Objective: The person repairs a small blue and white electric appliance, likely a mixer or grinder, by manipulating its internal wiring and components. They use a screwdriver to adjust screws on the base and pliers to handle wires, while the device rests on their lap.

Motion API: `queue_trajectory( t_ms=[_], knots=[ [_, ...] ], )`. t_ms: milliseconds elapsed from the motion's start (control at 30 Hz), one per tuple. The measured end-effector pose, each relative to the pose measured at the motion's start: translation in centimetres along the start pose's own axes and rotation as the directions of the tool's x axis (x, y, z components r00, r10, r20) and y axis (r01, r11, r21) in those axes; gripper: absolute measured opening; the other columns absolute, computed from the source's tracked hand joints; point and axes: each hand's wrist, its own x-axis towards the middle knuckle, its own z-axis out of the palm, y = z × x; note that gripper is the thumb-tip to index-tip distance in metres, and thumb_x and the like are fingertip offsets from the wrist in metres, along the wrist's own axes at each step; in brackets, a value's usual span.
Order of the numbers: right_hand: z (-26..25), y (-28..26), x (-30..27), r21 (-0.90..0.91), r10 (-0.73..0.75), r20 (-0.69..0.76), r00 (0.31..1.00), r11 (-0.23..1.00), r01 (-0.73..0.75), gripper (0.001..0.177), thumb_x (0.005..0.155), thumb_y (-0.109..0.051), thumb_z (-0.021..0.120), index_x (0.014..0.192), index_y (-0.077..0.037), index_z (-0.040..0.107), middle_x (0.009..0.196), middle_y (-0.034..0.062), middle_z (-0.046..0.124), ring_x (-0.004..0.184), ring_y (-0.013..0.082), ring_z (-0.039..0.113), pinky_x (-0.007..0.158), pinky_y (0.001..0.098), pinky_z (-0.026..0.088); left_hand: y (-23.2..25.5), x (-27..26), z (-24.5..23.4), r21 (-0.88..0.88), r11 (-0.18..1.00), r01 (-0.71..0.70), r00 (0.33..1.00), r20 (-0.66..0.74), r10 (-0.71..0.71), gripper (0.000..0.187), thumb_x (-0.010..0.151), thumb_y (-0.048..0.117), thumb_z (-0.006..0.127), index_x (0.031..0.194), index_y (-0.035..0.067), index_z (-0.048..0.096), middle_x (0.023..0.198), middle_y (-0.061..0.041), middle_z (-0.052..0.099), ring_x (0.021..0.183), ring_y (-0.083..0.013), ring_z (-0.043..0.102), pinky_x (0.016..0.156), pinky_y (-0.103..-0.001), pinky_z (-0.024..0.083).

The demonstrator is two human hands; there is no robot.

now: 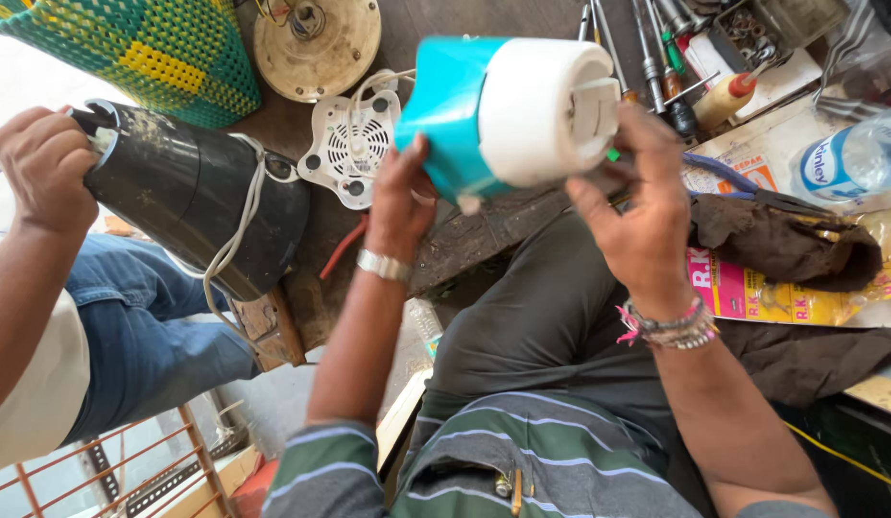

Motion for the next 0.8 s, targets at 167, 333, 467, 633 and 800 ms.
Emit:
queue_trajectory(
  t_ms=[167,333,467,633,800],
  knots=[
    [-0.6,-1.8,0.4,-0.231,-0.204,0.224,0.953,0.939,0.256,0.127,0.068,-0.032,0.097,0.164,-0.001,0.02,0.169,0.0259,0.028,0.157,0.0399,0.033,0.129,0.0466,0.032,-9.8,-3.5,-4.9,-0.355,0.932,0.07,0.996,-0.022,-0.083,0.051,0.101,0.034,0.067,0.139,0.003,0.056,0.142,-0.013,0.062,0.131,-0.0303,0.059,0.117,-0.052,0.044],
    [2.4,0.0,-2.7,-0.282,-0.225,0.21,0.951,0.918,0.28,0.121,0.072,-0.028,0.098,0.161,-0.002,0.021,0.164,0.0224,0.036,0.155,0.0389,0.037,0.129,0.047,0.035,-13.1,-3.7,-7.6,-0.526,0.832,0.174,0.98,0.014,-0.196,0.064,0.086,0.04,0.073,0.137,0.003,0.059,0.137,-0.017,0.065,0.128,-0.0346,0.06,0.117,-0.051,0.041],
    [3.5,0.9,-3.6,-0.322,-0.208,0.2,0.957,0.909,0.265,0.122,0.071,-0.027,0.097,0.161,-0.001,0.019,0.162,0.0244,0.036,0.153,0.0406,0.037,0.127,0.0488,0.034,-12.7,-2.7,-9.0,-0.549,0.804,0.229,0.963,0.006,-0.27,0.063,0.086,0.039,0.074,0.135,0.002,0.061,0.134,-0.017,0.066,0.126,-0.0355,0.06,0.119,-0.05,0.039],
    [3.0,2.1,-3.1,-0.259,-0.187,0.191,0.964,0.937,0.233,0.12,0.074,-0.027,0.097,0.162,-0.003,0.018,0.165,0.0233,0.036,0.154,0.0392,0.041,0.128,0.0473,0.039,-12.9,-3.2,-9.0,-0.527,0.807,0.268,0.937,-0.051,-0.345,0.059,0.088,0.039,0.074,0.133,0.004,0.063,0.134,-0.013,0.067,0.129,-0.0323,0.059,0.12,-0.049,0.039],
    [2.7,2.5,-3.2,-0.248,-0.178,0.195,0.965,0.942,0.224,0.121,0.075,-0.028,0.097,0.162,-0.003,0.016,0.165,0.023,0.034,0.154,0.0399,0.04,0.128,0.0471,0.038,-12.6,-3.1,-8.5,-0.488,0.823,0.291,0.94,-0.013,-0.34,0.06,0.087,0.042,0.073,0.134,0.005,0.063,0.134,-0.013,0.067,0.129,-0.0311,0.059,0.119,-0.049,0.039]
  ],
)
